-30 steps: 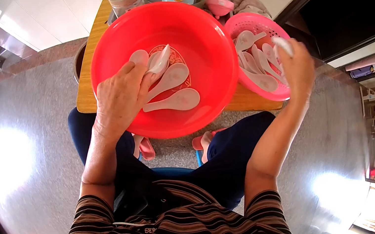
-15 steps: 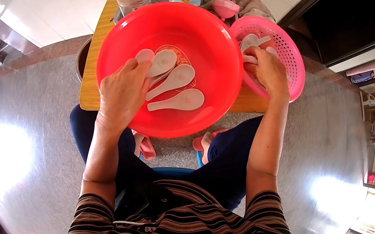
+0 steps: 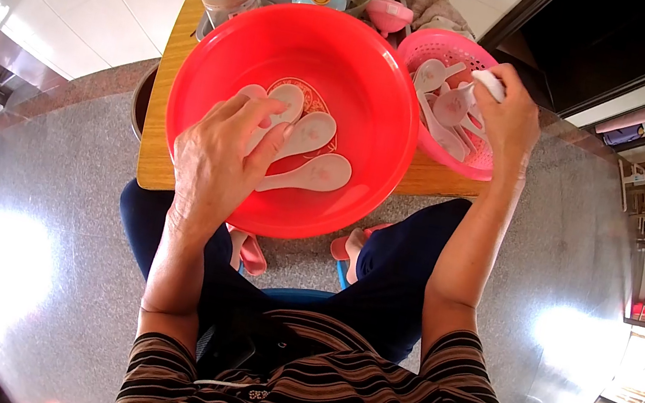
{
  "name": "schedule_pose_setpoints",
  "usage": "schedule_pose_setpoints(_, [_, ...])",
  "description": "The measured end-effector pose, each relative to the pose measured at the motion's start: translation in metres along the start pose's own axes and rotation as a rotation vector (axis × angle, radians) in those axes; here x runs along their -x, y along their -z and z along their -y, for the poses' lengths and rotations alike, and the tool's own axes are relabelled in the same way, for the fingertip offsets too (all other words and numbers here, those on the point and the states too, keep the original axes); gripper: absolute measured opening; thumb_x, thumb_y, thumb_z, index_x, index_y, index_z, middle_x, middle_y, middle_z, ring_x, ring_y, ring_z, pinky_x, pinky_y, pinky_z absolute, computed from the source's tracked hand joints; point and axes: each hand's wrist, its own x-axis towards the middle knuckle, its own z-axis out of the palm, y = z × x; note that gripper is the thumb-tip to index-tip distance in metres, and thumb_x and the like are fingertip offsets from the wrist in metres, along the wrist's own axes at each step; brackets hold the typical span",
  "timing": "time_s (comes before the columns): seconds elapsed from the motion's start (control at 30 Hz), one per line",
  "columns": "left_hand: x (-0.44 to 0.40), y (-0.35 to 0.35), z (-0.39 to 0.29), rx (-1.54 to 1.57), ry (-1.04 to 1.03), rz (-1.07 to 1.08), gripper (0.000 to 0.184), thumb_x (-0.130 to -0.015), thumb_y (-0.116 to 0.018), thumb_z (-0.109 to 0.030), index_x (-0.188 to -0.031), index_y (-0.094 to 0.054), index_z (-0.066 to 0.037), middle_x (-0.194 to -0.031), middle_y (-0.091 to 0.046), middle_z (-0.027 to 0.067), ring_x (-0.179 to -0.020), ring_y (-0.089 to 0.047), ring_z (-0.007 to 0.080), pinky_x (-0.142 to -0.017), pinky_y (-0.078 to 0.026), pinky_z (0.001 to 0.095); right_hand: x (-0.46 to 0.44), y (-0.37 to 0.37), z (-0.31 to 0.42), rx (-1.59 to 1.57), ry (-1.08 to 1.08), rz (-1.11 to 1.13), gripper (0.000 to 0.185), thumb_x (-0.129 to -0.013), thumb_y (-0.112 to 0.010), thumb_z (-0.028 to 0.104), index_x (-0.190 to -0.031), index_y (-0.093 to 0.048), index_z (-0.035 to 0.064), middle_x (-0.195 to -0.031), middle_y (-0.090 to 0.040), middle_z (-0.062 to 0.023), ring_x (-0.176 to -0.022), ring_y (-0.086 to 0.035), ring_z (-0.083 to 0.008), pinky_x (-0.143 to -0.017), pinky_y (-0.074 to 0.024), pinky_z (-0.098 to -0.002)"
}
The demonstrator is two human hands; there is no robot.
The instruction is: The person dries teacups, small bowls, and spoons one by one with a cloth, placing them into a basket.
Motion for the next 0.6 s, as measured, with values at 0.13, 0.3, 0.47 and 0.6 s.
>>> schedule_pose_setpoints(0.13, [0.002, -0.002, -0.004, 0.102, -0.007, 0.008, 0.016, -0.087, -0.067, -0.018, -0.097, -0.067, -0.006, -0.086, -0.066, 0.0080, -0.070, -0.067, 0.0229, -0.059, -0.051, 0.0309, 0.004, 0.010, 0.011, -0.147, 0.120, -0.312, 0.022, -0.077, -0.071, 0.023, -0.095, -0.065, 0.0135, -0.087, -0.068, -0.0070, -0.080, -0.067, -0.0273, -0.071, -0.0509, -0.0356])
schedule_pose_setpoints(0.3, [0.010, -0.004, -0.007, 0.817, 0.186, 0.294, 0.025, -0.097, -0.058, -0.025, -0.103, -0.067, -0.002, -0.085, -0.068, 0.0064, -0.068, -0.064, 0.0140, -0.063, -0.050, 0.0267, 0.031, 0.020, 0.049, -0.422, 0.489, -0.569, 0.024, -0.073, -0.074, 0.010, -0.095, -0.065, 0.0060, -0.087, -0.067, -0.0037, -0.077, -0.063, -0.0149, -0.070, -0.0494, -0.0270])
schedule_pose_setpoints(0.47, [0.013, 0.000, -0.022, 1.123, 0.381, 0.391, 0.047, -0.102, -0.043, -0.040, -0.122, -0.058, 0.000, -0.102, -0.065, 0.0071, -0.091, -0.062, 0.0139, -0.079, -0.048, 0.0269, 0.072, -0.005, 0.102, -0.510, 1.049, -0.520, 0.025, -0.067, -0.076, 0.017, -0.088, -0.064, 0.0166, -0.082, -0.062, -0.0011, -0.069, -0.060, -0.0151, -0.056, -0.0482, -0.0269])
schedule_pose_setpoints(0.6, [0.012, 0.003, -0.027, 1.577, 0.449, 0.265, 0.051, -0.104, -0.036, -0.036, -0.129, -0.047, 0.006, -0.110, -0.060, 0.0124, -0.105, -0.057, 0.0187, -0.095, -0.043, 0.0315, 0.102, -0.023, 0.130, -0.362, 1.238, -0.434, 0.023, -0.065, -0.066, 0.017, -0.086, -0.058, 0.0185, -0.085, -0.054, 0.0041, -0.070, -0.054, -0.0099, -0.060, -0.0460, -0.0255])
